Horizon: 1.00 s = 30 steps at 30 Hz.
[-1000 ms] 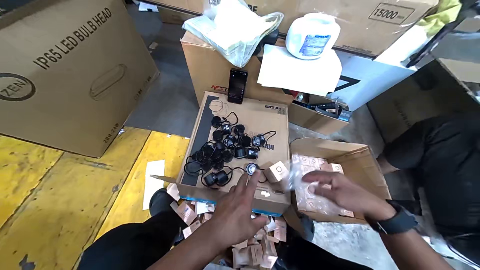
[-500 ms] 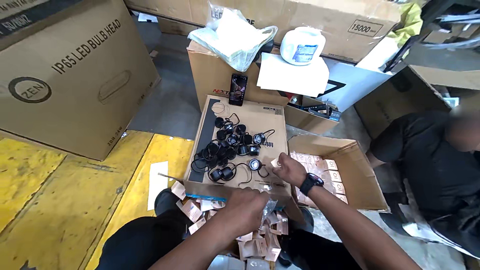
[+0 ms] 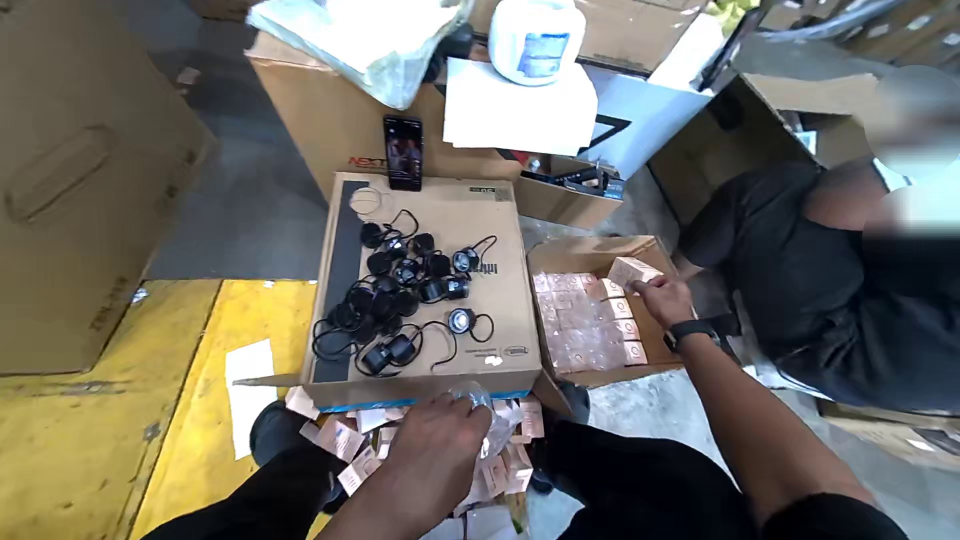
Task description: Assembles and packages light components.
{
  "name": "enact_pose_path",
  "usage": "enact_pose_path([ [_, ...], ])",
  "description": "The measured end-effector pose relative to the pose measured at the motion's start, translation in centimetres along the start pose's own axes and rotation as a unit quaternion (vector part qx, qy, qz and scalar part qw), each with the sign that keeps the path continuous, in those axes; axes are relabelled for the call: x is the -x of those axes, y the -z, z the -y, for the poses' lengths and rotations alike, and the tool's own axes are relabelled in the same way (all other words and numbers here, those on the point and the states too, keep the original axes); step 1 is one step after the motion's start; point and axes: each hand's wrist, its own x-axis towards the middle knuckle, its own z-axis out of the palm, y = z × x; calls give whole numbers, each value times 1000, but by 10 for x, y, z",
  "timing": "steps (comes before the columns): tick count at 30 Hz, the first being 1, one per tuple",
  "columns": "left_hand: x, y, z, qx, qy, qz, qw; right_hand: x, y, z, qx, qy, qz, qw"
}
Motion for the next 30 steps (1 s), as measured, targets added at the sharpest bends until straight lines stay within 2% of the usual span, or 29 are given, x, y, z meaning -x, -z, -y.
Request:
enact_pose_path([
  [4, -13, 3, 3, 7, 39, 127, 991, -22, -21, -22, 85, 18, 12, 996],
  [8, -17, -16, 17, -29, 5, 30, 999, -46, -49, -21, 76, 12, 14, 997],
  [14, -26, -22, 25, -27, 26, 47, 998, -77, -90, -35, 82, -6, 2, 997],
  [19, -27, -23, 27, -36, 25, 48, 998, -89, -98, -37, 140, -2, -19, 990],
  [22, -27, -25, 28, -27, 21, 48, 998, -85, -92, -21, 190, 1, 15, 982],
  [26, -25, -23, 27, -30, 19, 47, 998, -90, -99, -32, 307, 17, 99, 946],
  [30, -22, -17, 27, -30, 31, 61, 997, -77, -91, -28, 317, -13, 123, 940],
])
